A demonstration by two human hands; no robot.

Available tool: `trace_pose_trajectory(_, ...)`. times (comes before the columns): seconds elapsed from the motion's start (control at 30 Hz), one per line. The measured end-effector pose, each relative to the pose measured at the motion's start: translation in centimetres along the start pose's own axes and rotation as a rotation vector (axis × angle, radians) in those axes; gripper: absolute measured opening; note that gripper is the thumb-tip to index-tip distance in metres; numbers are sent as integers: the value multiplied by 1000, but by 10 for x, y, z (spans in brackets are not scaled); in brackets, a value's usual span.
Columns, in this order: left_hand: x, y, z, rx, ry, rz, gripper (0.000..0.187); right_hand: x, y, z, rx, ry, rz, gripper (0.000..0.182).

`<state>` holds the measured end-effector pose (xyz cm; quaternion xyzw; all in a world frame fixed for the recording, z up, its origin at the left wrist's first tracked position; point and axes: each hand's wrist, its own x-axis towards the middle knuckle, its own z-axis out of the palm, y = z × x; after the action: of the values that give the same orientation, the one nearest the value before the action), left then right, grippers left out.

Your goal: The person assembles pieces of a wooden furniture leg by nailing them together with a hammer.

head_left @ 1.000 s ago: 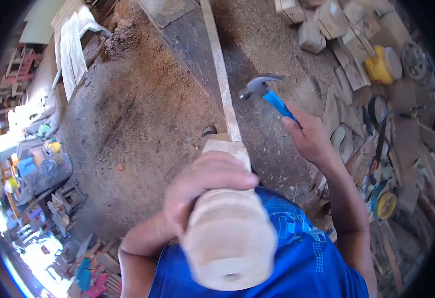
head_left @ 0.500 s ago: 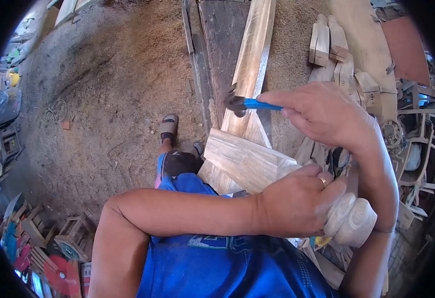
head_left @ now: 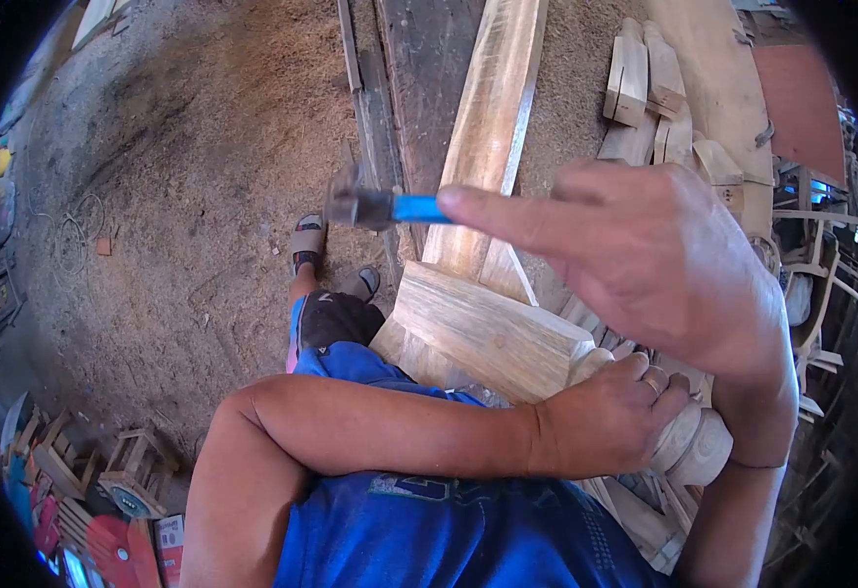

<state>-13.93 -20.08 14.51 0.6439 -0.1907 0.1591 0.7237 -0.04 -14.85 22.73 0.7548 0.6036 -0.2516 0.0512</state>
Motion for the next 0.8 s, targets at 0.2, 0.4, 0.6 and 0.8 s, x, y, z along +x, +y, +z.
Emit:
trace_pose_trajectory(0.2, 3, -4, 6, 122, 168, 82, 43, -15, 20, 28, -254, -255, -148, 53)
trace_pose_trajectory(0.4, 3, -1, 3, 125, 134, 91, 47, -8, 3, -1, -77, -29, -43, 49)
trace_pose_trajectory(0.6, 2, -3, 2, 125, 169, 80, 49, -8, 16, 27, -222, -307, -81, 41)
trace_pose_trajectory(0.8, -1, 1, -2, 60, 2, 14, 62, 0, 8, -5, -128, -87, -25, 36)
